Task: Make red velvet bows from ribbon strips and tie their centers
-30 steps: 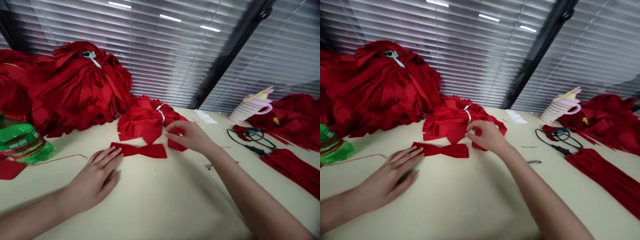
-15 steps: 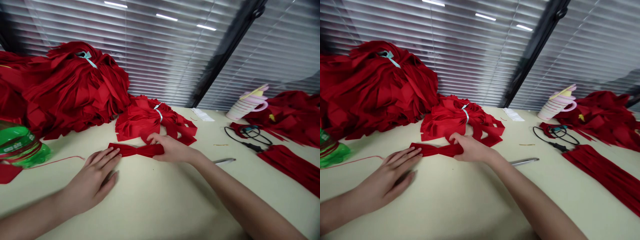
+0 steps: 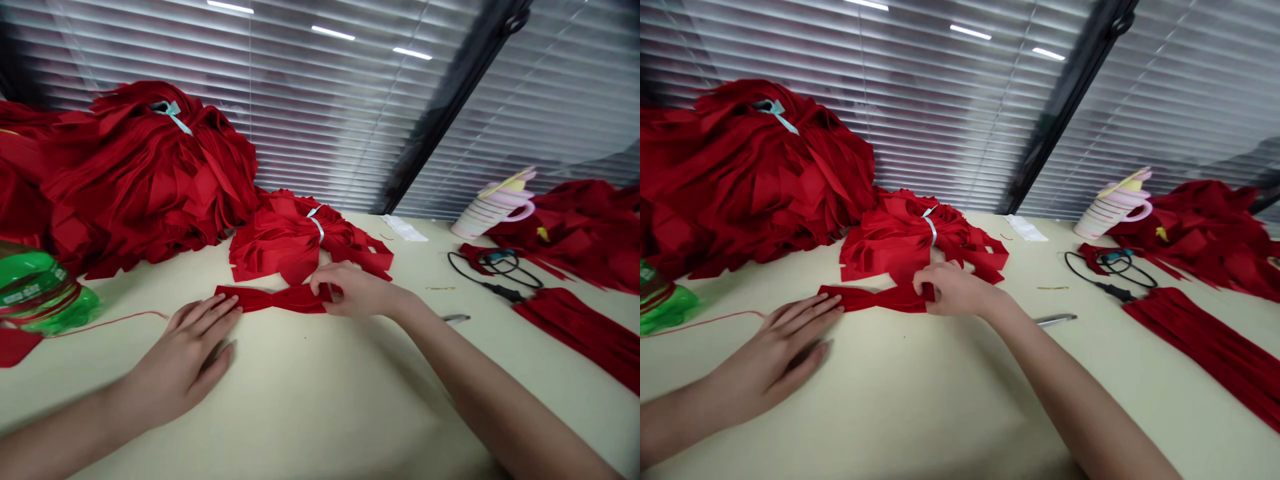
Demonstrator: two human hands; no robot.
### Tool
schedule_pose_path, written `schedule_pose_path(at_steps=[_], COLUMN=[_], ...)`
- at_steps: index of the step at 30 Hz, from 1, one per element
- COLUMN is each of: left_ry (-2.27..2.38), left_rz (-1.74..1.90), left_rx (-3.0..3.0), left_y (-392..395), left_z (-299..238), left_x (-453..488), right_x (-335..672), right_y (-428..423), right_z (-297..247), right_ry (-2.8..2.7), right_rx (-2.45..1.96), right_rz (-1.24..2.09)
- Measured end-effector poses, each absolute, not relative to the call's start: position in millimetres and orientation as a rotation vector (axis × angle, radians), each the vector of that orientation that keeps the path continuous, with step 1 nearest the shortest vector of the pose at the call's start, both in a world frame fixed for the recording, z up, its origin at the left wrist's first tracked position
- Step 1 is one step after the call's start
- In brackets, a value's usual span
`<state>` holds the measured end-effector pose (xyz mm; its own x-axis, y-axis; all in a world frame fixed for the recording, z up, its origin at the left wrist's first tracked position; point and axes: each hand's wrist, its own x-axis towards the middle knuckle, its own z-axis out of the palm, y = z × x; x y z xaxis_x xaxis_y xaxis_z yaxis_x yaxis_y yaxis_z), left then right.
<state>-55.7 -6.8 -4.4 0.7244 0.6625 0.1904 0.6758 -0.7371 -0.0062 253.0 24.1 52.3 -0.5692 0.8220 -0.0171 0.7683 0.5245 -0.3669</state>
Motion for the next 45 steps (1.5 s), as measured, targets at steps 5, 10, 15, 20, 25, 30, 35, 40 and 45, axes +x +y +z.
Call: schedule_pose_path(at_steps=[5,10,15,20,25,30,35,40,45], left_ry=[-1.114,-1.103,-1.087,-1.098,-1.097,-1.086,-1.094,-1.147,-1.292], left_rz=[-0.278,-0.247,-0.282,-0.291,-0.304,-0.288,-0.303,-0.458,-0.932], left_rx=[-2.840,-2.823,-2.834,-2.839,-2.858,-2.849,-2.866,-2.942,-2.891], left_y=[-8,-8,-7,-7,-7,-5,-3,-5,-11], left_z=[-3,-4,-5,-5,-5,-6,-8,-6,3], left_x=[-55,-56,-57,-57,-57,-57,-56,-57,-55], right_x=[256,260,263,266,237,194,186,190,190], right_y=[27,31,32,27,21,9,4,6,0], right_z=[48,47,49,58,46,10,0,5,16], right_ry=[-2.635,-2.662,-2.681,-2.670,-2.474,-2.488,-2.475,-2.533,-2.594], right_rx=[-1.396,-1.388,-1.370,-1.367,-1.377,-1.077,-1.141,-1.206,-1.255], right_rz=[0.499,0.500,0.495,0.423,0.191,0.051,0.024,0.083,0.124])
